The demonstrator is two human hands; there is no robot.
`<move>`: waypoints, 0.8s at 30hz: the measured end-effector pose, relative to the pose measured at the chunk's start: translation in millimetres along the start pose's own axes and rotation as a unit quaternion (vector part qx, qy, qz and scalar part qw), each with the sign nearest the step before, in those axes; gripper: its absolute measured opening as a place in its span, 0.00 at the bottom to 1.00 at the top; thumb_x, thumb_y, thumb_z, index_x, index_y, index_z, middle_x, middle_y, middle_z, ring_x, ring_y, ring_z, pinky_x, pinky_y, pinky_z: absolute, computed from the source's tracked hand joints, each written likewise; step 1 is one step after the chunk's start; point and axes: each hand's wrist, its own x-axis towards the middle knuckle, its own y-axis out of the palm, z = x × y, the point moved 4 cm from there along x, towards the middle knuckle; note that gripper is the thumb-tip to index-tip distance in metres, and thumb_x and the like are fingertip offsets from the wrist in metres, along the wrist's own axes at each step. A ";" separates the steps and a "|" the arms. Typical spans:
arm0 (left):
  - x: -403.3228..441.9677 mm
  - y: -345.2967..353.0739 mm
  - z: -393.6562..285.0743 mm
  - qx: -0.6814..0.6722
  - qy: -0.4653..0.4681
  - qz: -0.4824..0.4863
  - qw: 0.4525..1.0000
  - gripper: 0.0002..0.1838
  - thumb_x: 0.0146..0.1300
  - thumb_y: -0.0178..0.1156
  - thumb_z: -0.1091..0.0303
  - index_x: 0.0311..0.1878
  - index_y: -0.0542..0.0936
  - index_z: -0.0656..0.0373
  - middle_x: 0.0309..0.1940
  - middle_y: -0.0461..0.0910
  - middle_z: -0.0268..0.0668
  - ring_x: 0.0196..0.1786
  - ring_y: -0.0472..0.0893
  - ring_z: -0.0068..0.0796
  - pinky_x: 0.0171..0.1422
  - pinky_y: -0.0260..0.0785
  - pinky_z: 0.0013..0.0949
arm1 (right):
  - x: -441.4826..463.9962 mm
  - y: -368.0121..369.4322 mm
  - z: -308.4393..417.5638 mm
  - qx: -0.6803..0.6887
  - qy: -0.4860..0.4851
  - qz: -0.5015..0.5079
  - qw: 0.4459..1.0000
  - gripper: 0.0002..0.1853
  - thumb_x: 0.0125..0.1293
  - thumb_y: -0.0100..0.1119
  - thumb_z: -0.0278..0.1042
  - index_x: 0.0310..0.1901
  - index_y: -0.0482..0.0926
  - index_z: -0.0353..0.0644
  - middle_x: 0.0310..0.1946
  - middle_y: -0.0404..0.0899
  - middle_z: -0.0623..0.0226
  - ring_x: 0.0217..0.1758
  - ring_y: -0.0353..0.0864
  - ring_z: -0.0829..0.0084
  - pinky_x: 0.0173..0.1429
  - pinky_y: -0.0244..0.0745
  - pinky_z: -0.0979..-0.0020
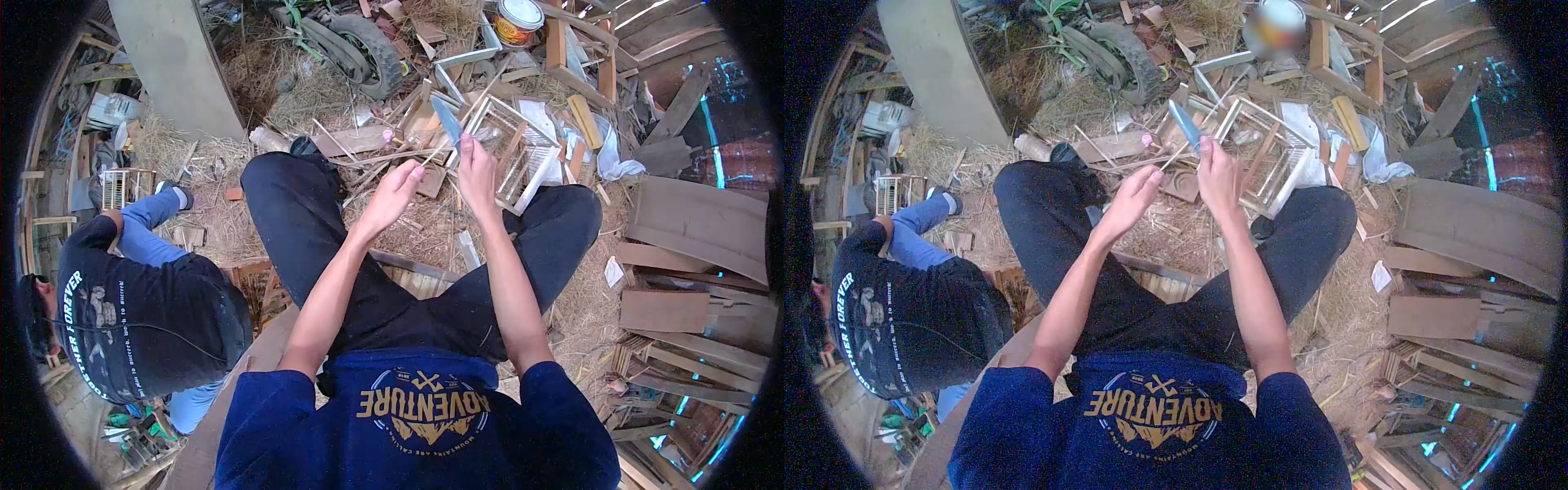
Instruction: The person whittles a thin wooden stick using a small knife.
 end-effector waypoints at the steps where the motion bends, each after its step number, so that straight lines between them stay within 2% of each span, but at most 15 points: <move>1: -1.0 -0.2 2.9 -0.034 -0.030 0.022 0.999 0.15 0.80 0.47 0.58 0.41 0.73 0.58 0.27 0.63 0.22 0.31 0.61 0.15 0.34 0.58 0.24 | 1.1 -4.9 3.2 -0.005 0.007 -0.009 1.000 0.24 0.80 0.43 0.50 0.45 0.83 0.39 0.19 0.76 0.50 0.24 0.81 0.49 0.29 0.68 0.52; 4: -3.7 -0.8 8.9 -0.048 -0.071 0.036 0.996 0.17 0.80 0.47 0.57 0.41 0.73 0.62 0.27 0.68 0.30 0.34 0.67 0.20 0.41 0.66 0.30 | 7.7 -8.7 -2.5 -0.011 0.055 -0.021 0.998 0.23 0.81 0.43 0.49 0.44 0.83 0.40 0.18 0.76 0.52 0.22 0.80 0.50 0.28 0.68 0.53; 5: -3.2 -1.4 8.4 -0.031 -0.046 0.018 0.998 0.16 0.80 0.47 0.57 0.41 0.73 0.61 0.27 0.66 0.27 0.32 0.65 0.18 0.38 0.63 0.28 | 2.5 -4.8 -2.7 -0.062 0.049 0.016 0.997 0.20 0.81 0.43 0.47 0.44 0.84 0.43 0.17 0.77 0.55 0.19 0.79 0.51 0.27 0.69 0.53; 7: -2.4 -1.7 3.7 0.002 0.005 -0.016 1.000 0.15 0.80 0.48 0.57 0.41 0.74 0.58 0.27 0.62 0.21 0.30 0.61 0.14 0.33 0.57 0.25 | -14.7 5.2 9.6 -0.097 -0.046 0.007 0.994 0.20 0.80 0.44 0.46 0.44 0.84 0.45 0.17 0.78 0.56 0.19 0.79 0.51 0.26 0.70 0.53; 8: -3.3 -2.4 3.5 -0.006 -0.025 -0.011 1.000 0.15 0.80 0.48 0.57 0.41 0.74 0.59 0.27 0.62 0.21 0.30 0.61 0.14 0.33 0.57 0.25 | -19.8 9.3 15.8 -0.114 -0.094 0.003 0.989 0.19 0.80 0.44 0.46 0.44 0.84 0.46 0.18 0.79 0.56 0.19 0.79 0.52 0.26 0.70 0.53; 9: -5.3 -5.0 -4.0 -0.013 -0.056 -0.008 0.998 0.15 0.80 0.48 0.57 0.41 0.74 0.59 0.27 0.62 0.22 0.31 0.61 0.15 0.34 0.58 0.25 | -18.4 8.1 19.8 -0.137 -0.093 0.006 0.986 0.19 0.80 0.44 0.47 0.43 0.84 0.47 0.20 0.80 0.54 0.21 0.81 0.51 0.26 0.71 0.52; 10: -6.7 -6.1 -6.5 -0.021 -0.087 -0.006 0.996 0.15 0.80 0.48 0.57 0.41 0.73 0.59 0.28 0.63 0.22 0.31 0.62 0.15 0.35 0.58 0.25 | -12.8 4.0 17.9 -0.119 -0.054 -0.003 0.991 0.19 0.80 0.44 0.46 0.42 0.84 0.46 0.20 0.80 0.54 0.21 0.81 0.51 0.26 0.71 0.52; 12: -6.2 -4.7 -5.5 0.024 -0.030 -0.015 0.999 0.15 0.80 0.49 0.57 0.41 0.73 0.60 0.28 0.63 0.23 0.32 0.62 0.16 0.36 0.59 0.26 | 2.6 -1.7 5.9 -0.081 0.030 -0.017 0.996 0.20 0.80 0.44 0.46 0.41 0.84 0.44 0.20 0.80 0.54 0.22 0.82 0.52 0.26 0.71 0.52; 14: -7.9 -2.0 -7.1 0.062 0.026 -0.023 0.997 0.15 0.80 0.49 0.57 0.41 0.73 0.60 0.27 0.63 0.23 0.32 0.62 0.16 0.36 0.60 0.26 | 3.5 4.9 -9.5 -0.080 -0.009 -0.018 0.997 0.19 0.80 0.45 0.44 0.42 0.84 0.43 0.15 0.77 0.58 0.14 0.76 0.62 0.20 0.67 0.59; 16: -11.6 -2.5 -5.1 0.021 -0.019 -0.024 0.999 0.15 0.80 0.49 0.58 0.41 0.73 0.59 0.27 0.63 0.23 0.32 0.62 0.15 0.36 0.60 0.26 | -12.0 9.7 0.3 -0.080 -0.058 0.005 0.995 0.18 0.81 0.45 0.43 0.42 0.84 0.43 0.12 0.74 0.62 0.10 0.71 0.69 0.16 0.63 0.63; 17: -12.1 -4.7 -2.5 -0.007 -0.039 -0.026 0.999 0.14 0.80 0.49 0.58 0.40 0.73 0.59 0.27 0.63 0.23 0.32 0.62 0.15 0.36 0.60 0.25 | -21.2 17.3 3.4 -0.090 -0.091 0.017 0.992 0.18 0.81 0.45 0.45 0.42 0.84 0.45 0.11 0.72 0.66 0.08 0.65 0.74 0.14 0.58 0.67; 18: -10.8 -6.3 -2.3 -0.034 -0.059 -0.028 0.997 0.14 0.80 0.49 0.59 0.40 0.73 0.59 0.27 0.63 0.22 0.32 0.62 0.14 0.36 0.60 0.25 | -17.3 13.4 8.3 -0.096 -0.097 0.016 0.990 0.18 0.81 0.45 0.45 0.41 0.84 0.46 0.10 0.71 0.67 0.08 0.65 0.74 0.14 0.58 0.67; 20: -8.4 -6.9 -5.5 -0.034 -0.027 -0.034 0.998 0.14 0.80 0.49 0.58 0.39 0.73 0.57 0.26 0.62 0.21 0.30 0.61 0.13 0.34 0.58 0.24 | -13.6 9.0 17.6 -0.107 -0.110 0.020 0.988 0.19 0.81 0.45 0.46 0.40 0.84 0.46 0.10 0.71 0.68 0.08 0.65 0.74 0.14 0.57 0.67; 21: -5.7 -5.8 -6.6 -0.019 -0.010 -0.035 0.999 0.14 0.80 0.49 0.58 0.39 0.73 0.57 0.26 0.61 0.20 0.30 0.61 0.12 0.33 0.57 0.24 | -5.4 9.9 4.5 -0.113 -0.089 -0.031 0.989 0.19 0.81 0.44 0.47 0.41 0.84 0.48 0.09 0.69 0.70 0.09 0.65 0.75 0.15 0.57 0.67; 24: -7.1 -2.8 -3.1 -0.002 -0.005 -0.026 1.000 0.15 0.80 0.49 0.58 0.36 0.71 0.55 0.26 0.61 0.19 0.29 0.60 0.12 0.32 0.56 0.23 | 2.8 5.9 -8.4 -0.088 -0.003 -0.031 0.996 0.20 0.81 0.43 0.47 0.42 0.84 0.48 0.10 0.71 0.67 0.10 0.70 0.70 0.17 0.61 0.64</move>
